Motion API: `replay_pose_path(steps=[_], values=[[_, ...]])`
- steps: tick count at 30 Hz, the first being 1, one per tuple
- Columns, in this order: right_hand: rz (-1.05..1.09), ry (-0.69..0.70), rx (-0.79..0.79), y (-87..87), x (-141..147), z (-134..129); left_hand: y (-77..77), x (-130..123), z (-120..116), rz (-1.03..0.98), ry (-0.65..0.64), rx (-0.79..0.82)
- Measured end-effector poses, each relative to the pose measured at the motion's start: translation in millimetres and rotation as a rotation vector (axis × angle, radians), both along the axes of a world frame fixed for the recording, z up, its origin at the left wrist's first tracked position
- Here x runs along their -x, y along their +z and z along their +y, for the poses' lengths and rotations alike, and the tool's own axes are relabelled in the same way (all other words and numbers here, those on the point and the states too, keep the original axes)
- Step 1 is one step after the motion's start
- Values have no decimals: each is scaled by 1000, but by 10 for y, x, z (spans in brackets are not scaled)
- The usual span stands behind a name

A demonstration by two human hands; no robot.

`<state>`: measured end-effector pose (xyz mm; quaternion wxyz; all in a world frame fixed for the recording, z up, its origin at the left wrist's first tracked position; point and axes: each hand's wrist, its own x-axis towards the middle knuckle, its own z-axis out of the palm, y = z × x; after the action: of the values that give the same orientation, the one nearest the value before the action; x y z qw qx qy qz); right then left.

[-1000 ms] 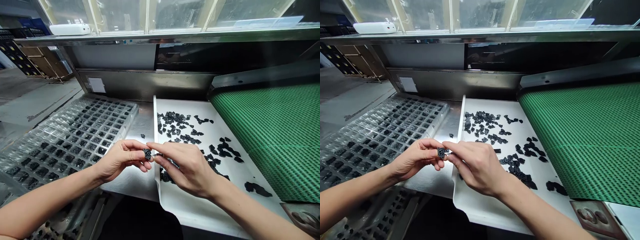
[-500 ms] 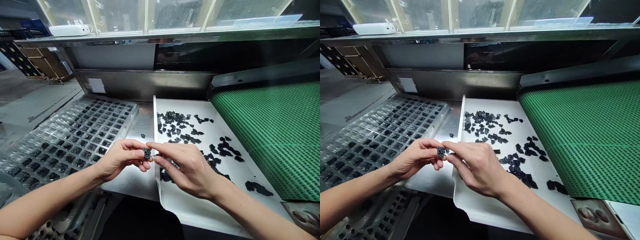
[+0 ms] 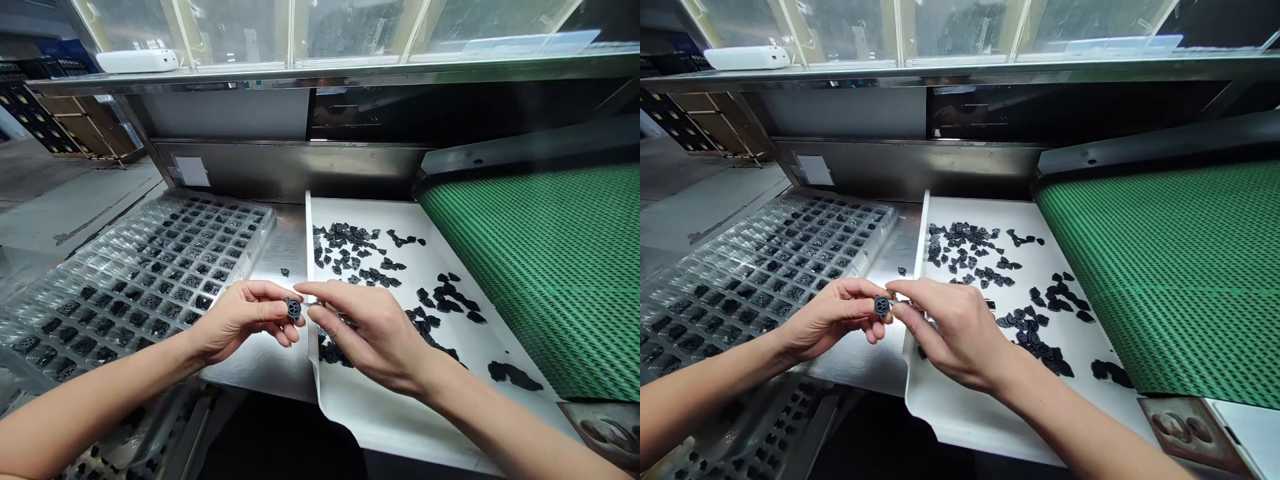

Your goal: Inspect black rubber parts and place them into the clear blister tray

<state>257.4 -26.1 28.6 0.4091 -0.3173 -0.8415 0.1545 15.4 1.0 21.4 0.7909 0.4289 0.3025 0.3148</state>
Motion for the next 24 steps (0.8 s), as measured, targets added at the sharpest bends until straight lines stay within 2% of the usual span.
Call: replay_pose_path(steps=[7, 11, 14, 17, 19, 21, 24], values=[[53, 47, 160, 10, 94, -77, 8, 51, -61, 178, -38, -73], [73, -26, 32, -30, 82, -6, -41, 100, 8, 201, -68, -73], [100, -42, -70, -37, 38, 8, -42, 95, 50, 201, -23, -73], [53, -82, -102, -17, -9, -35, 14, 119, 142, 166, 62, -116], [-24, -116, -127, -11, -61, -33, 77, 235, 297, 160, 144, -189], [-77, -110, -161, -28, -125, 13, 149, 479, 510, 238, 251, -330], [-92, -70, -233, -95, -201, 83, 257, 1027, 821, 480, 516, -637]])
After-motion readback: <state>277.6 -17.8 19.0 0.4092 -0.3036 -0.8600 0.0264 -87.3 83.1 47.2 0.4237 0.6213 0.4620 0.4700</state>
